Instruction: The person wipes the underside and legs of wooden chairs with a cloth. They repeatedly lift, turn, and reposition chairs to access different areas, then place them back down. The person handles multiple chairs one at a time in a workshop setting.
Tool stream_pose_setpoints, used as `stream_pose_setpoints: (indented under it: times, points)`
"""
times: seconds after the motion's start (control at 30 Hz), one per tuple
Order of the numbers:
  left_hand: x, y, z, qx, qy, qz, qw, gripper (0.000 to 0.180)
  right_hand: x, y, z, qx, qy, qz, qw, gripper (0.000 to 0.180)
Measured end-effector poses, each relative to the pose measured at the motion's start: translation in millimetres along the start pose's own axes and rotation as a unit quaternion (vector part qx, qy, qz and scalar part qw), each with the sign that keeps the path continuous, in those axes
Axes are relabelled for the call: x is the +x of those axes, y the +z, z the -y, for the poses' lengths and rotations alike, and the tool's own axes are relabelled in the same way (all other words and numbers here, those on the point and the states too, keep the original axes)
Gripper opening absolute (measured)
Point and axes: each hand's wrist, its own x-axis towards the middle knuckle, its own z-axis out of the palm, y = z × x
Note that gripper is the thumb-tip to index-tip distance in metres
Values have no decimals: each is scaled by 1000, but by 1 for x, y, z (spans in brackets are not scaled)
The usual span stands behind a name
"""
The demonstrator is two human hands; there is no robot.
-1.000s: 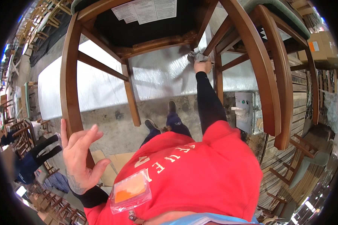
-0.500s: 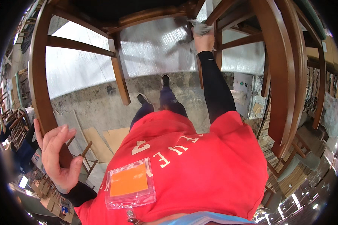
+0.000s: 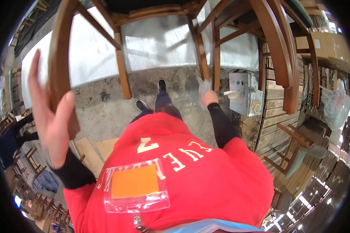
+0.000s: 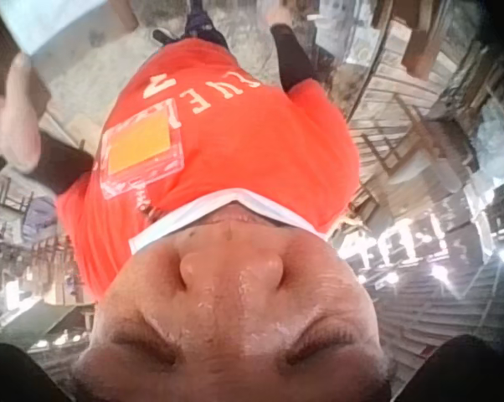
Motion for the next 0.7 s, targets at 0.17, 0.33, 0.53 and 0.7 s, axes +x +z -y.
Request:
stream_pose_setpoints:
  times: [0.17,0.33,0.53,0.7]
  points:
    - [2,-10,11,-364,-150,122,911,78,-56,50,-19,10,-46,204,978,88]
    - [-3,-17,12,-314,-149,124,930,75,-45,19,73,297,-74,20,952,98]
    - [-10,-46,31,-256,-164,153,940,81,-51,-43,242,237,-402,-96,879,65]
    - [0,-41,20,-206,-177,118,955,90,3,-44,377,120,-583,-315,739,54]
